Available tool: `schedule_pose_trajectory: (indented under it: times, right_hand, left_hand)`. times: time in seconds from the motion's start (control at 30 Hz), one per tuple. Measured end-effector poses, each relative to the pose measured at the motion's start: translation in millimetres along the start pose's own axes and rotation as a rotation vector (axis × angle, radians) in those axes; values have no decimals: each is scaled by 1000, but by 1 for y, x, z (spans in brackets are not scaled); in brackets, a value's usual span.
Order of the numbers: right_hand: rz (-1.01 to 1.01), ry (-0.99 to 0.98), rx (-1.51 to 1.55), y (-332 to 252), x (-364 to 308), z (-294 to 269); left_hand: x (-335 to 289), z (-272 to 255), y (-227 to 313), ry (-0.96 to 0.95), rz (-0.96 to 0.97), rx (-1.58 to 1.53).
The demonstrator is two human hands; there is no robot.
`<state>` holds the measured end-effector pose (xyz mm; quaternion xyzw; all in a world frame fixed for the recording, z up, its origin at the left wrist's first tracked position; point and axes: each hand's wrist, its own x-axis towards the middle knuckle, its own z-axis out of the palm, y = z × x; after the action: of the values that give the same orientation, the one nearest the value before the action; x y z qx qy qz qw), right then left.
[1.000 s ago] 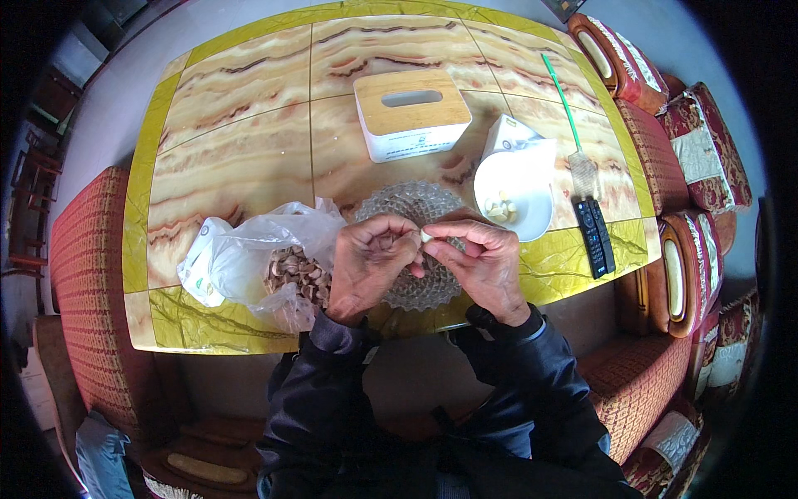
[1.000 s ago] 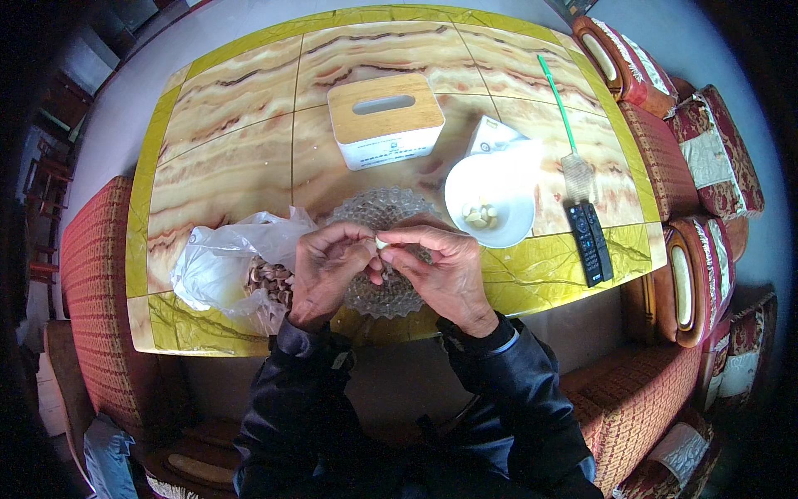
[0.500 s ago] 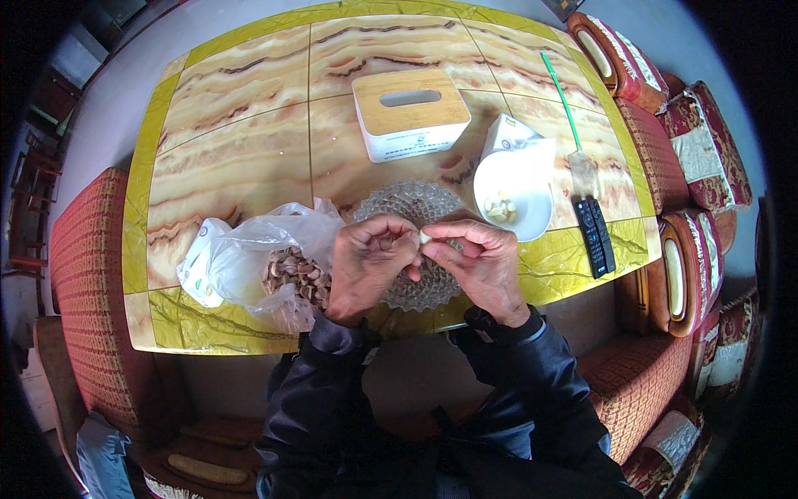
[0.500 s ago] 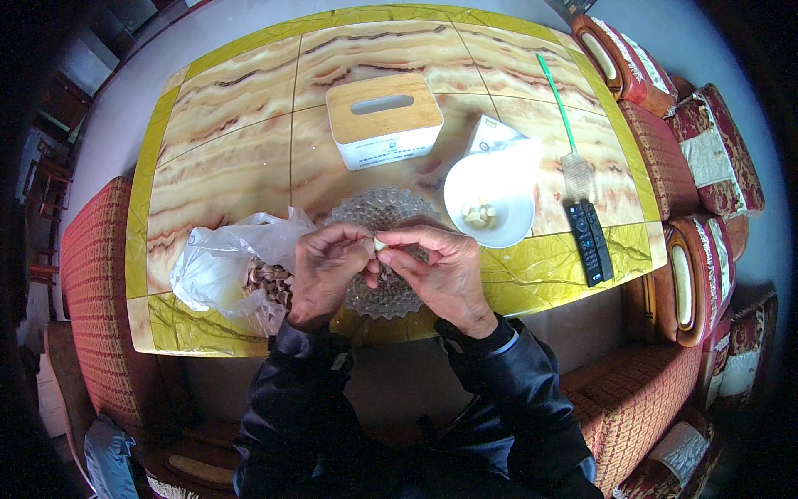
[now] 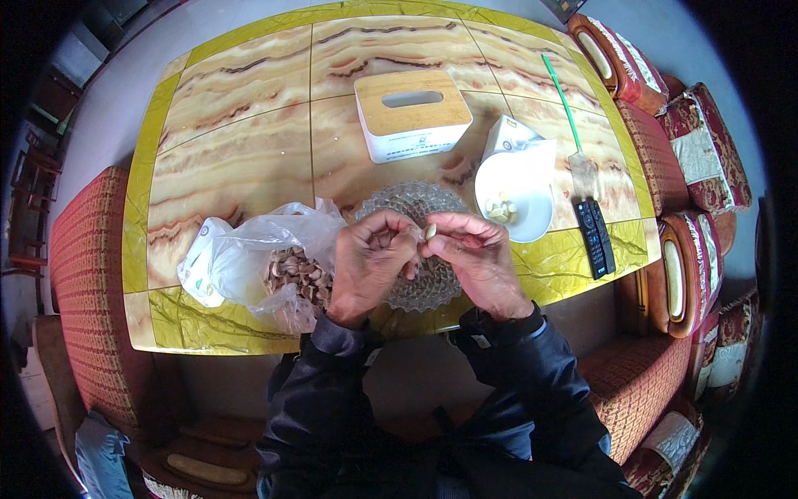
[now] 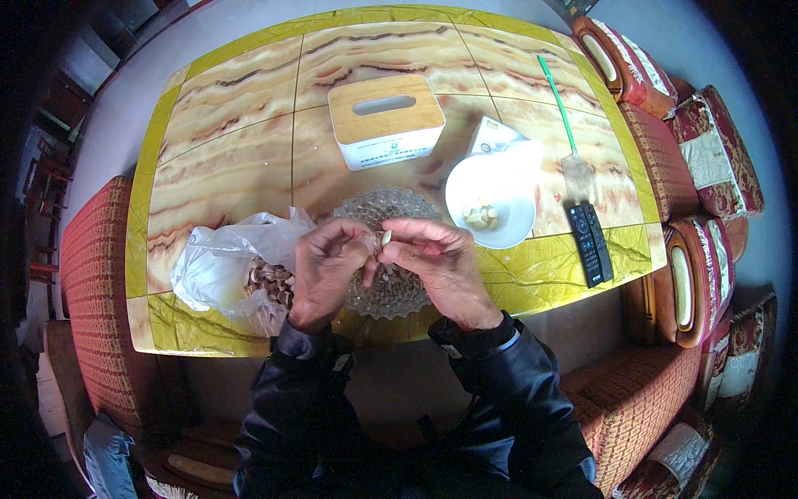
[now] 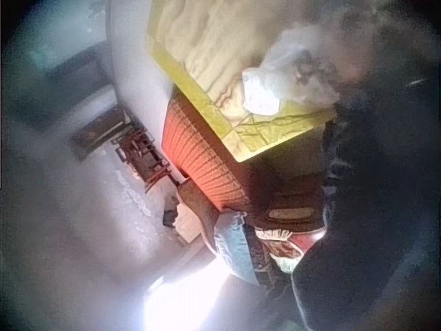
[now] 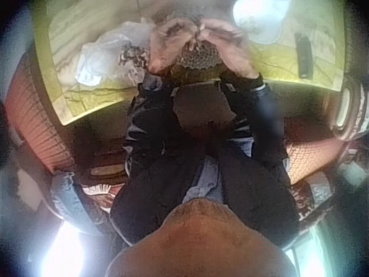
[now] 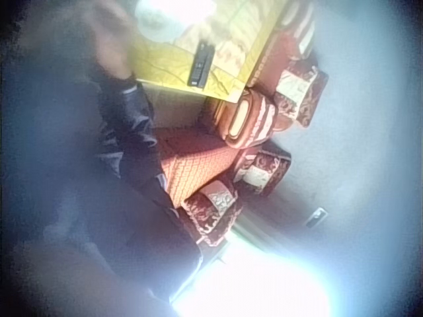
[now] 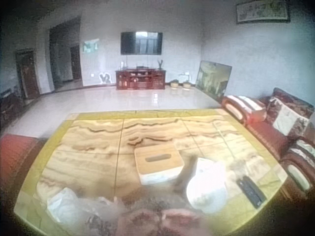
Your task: The person sits at a table and peels small nuts by hand, removing the outer shell and placing the peeled kernels into a white bowl. The shells are discarded into a plastic bag on the table.
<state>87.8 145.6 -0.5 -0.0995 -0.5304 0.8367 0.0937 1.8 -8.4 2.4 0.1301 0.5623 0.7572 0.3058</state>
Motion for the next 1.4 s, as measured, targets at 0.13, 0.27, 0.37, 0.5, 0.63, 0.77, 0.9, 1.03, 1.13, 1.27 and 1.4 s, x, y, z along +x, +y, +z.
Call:
schedule_pose_trajectory:
  times: [0.13, 0.27, 0.37, 0.5, 0.63, 0.77, 0.9, 1.03, 1.13, 1.27, 1.4]
  right_hand:
    - [-33, -11, 44, 3, 1, -4]
    - [-31, 15, 7, 1, 1, -2]
    - [-46, 19, 18, -1, 1, 1]
    - [-47, 42, 63, -5, 1, 0]
    - [-311, 221, -288, -27, 5, -25]
    - [-483, 450, -846, -47, 10, -60]
    - [-432, 422, -1330, -52, 7, -73]
    - [-555, 498, -1299, -55, 7, -65]
    - [-584, 416, -1031, -49, 7, -43]
    - [-407, 88, -804, -27, 2, -5]
    - [-509, -39, -869, -14, 4, 7]
  left_hand:
    - [0, -4, 1, -43, 28, 9]
    - [-2, -4, 3, -48, 54, 16]
    - [-3, -3, 4, -44, 53, 17]
    - [-3, -3, 6, -1, 38, -45]
    - [-4, -1, 6, 22, 39, -20]
    - [-4, 1, 0, 20, 113, 41]
    - [-1, -7, -5, -49, 87, 150]
    - [2, -10, -8, -34, 111, 251]
    - [2, -5, -9, -45, 40, 40]
    - [4, 2, -13, -52, 23, -119]
    - [3, -1, -16, -83, 41, -59]
